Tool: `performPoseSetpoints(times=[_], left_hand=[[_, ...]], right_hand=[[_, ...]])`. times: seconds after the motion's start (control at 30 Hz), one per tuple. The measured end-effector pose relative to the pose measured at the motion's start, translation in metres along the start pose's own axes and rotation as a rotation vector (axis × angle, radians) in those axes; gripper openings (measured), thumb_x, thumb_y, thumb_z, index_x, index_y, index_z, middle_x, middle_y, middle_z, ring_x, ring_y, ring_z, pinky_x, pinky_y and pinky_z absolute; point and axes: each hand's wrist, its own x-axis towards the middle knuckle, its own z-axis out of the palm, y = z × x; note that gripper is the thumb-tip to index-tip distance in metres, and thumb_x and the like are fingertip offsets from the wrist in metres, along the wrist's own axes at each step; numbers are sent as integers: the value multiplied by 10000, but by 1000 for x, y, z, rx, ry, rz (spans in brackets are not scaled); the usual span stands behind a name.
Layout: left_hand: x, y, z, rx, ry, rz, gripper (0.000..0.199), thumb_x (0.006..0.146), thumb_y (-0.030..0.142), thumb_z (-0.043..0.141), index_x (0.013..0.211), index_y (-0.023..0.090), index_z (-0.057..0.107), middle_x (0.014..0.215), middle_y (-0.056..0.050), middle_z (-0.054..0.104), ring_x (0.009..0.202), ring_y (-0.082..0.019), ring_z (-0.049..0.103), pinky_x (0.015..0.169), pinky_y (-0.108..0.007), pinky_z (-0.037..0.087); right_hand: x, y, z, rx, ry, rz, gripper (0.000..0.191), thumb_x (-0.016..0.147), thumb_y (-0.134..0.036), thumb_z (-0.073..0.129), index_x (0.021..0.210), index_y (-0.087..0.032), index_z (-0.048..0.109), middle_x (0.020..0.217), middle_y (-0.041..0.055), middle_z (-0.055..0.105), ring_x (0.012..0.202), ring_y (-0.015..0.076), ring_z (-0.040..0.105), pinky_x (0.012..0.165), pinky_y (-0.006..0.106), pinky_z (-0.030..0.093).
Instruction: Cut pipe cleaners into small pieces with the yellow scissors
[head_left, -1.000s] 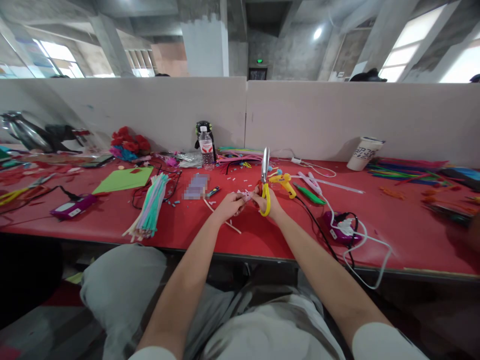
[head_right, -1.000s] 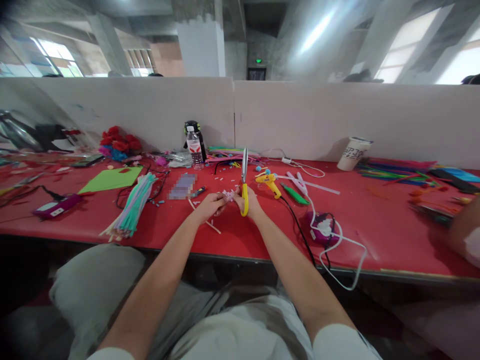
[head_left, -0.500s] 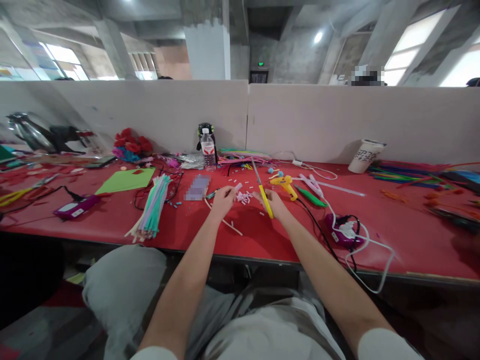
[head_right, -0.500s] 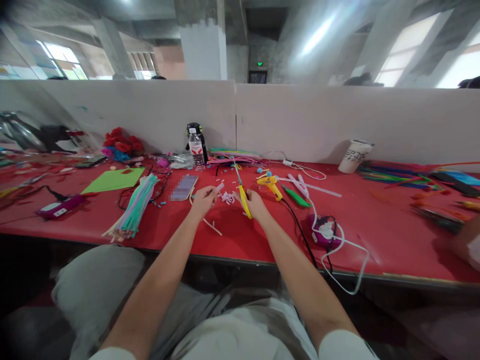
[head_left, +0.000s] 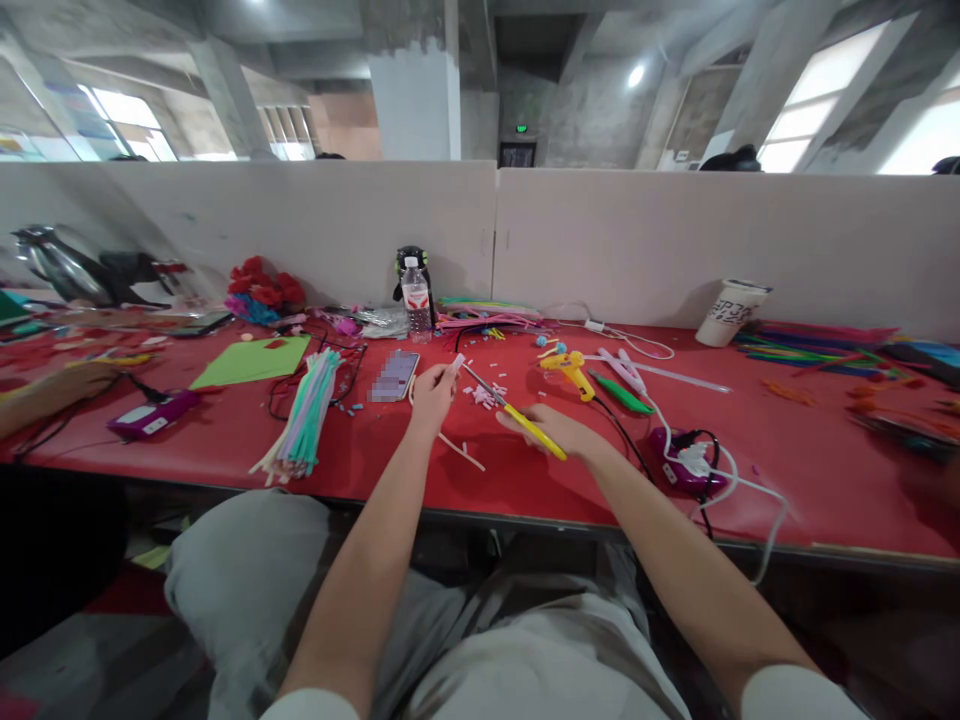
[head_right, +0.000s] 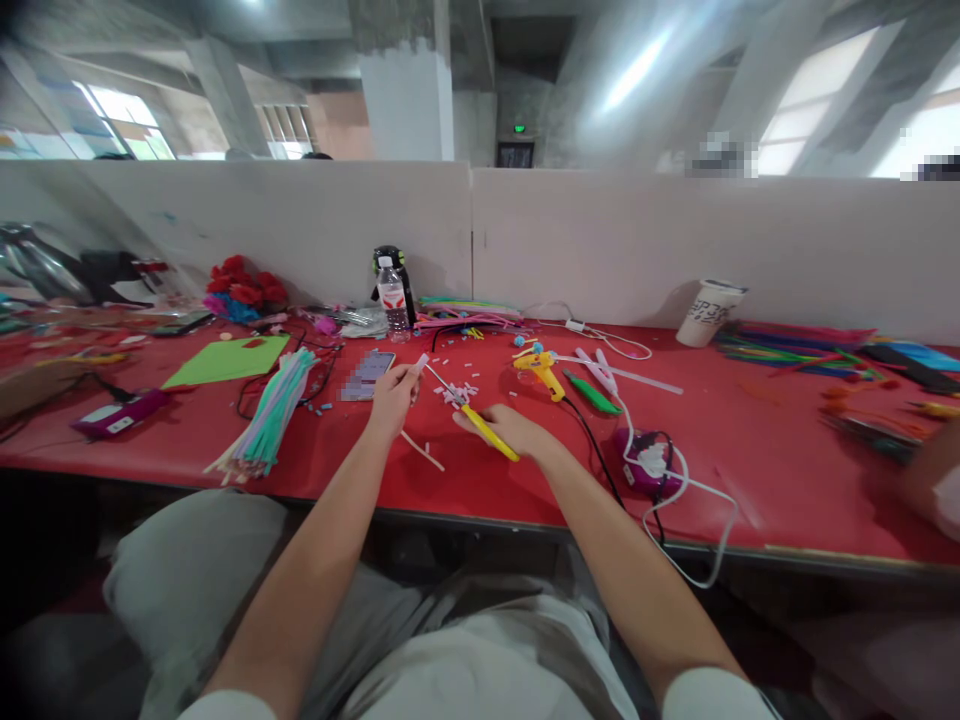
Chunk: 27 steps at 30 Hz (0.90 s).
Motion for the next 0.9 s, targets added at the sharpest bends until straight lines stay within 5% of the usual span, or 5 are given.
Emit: performPoseSetpoints(times=[0.33, 0.6, 0.9], left_hand=[[-7, 2, 6, 167, -128, 15, 369, 855, 396, 575, 574, 175, 487, 471, 34, 426, 449, -86, 376, 465, -226, 276], [-13, 3, 14, 64, -293, -45, 379, 840, 430, 587, 583, 180, 464, 460, 49, 393, 413, -70, 320, 441, -218, 241], [-17, 2, 22, 15, -325, -206, 291, 791, 391, 624, 635, 160, 541, 485, 55, 364, 388, -59, 285, 403, -212, 184]], right_hand=[[-2, -12, 10, 56, 45, 19, 542, 721, -702, 629, 605, -187, 505, 474, -41, 454, 441, 85, 378, 420, 231, 243], [-17, -7, 13, 195, -10, 81, 585, 685, -750, 646, 567, -200, 485, 433, -22, 480, 382, 112, 461, 378, 236, 339], [-23, -13, -2, -25, -25, 39, 588, 729, -721, 632, 508, -186, 527, 395, 26, 516, 356, 126, 489, 413, 252, 341]])
